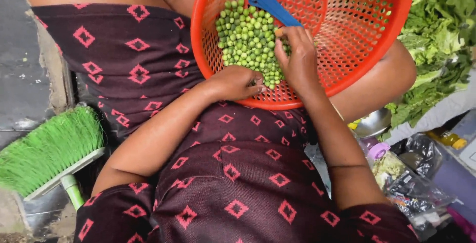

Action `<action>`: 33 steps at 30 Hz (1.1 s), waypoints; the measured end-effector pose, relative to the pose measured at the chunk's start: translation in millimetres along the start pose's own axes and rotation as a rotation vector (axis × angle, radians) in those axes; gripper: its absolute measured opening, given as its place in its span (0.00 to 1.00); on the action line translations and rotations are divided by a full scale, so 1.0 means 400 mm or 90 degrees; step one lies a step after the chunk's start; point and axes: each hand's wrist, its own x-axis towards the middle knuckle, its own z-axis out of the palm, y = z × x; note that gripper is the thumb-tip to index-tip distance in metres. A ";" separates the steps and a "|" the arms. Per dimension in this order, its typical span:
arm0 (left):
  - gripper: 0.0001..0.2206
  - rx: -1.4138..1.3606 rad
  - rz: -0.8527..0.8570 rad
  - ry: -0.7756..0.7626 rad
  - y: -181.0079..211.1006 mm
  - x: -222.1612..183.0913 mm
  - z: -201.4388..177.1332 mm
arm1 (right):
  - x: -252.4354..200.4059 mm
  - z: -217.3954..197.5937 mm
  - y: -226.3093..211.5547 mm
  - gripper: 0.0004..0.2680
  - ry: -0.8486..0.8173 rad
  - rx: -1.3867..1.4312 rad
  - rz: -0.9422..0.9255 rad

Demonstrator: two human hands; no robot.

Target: A person sits on the floor and plucks small green vegetables from their stems, collecting the produce in a red plastic basket.

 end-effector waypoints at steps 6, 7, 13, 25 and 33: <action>0.24 -0.053 0.005 0.030 0.033 -0.027 -0.032 | -0.053 -0.111 -0.086 0.05 -0.066 0.327 0.114; 0.23 -0.088 0.004 0.027 0.029 -0.022 -0.029 | -0.070 -0.123 -0.104 0.07 -0.096 0.372 0.155; 0.18 -0.108 0.014 0.028 0.026 -0.027 -0.028 | -0.136 -0.059 -0.092 0.06 -0.105 0.431 0.209; 0.14 -0.024 0.019 -0.058 -0.012 -0.016 -0.017 | -0.145 -0.093 -0.120 0.06 -0.169 0.402 0.154; 0.13 -0.050 0.036 -0.072 0.006 -0.028 -0.032 | -0.128 -0.117 -0.123 0.07 -0.202 0.364 0.080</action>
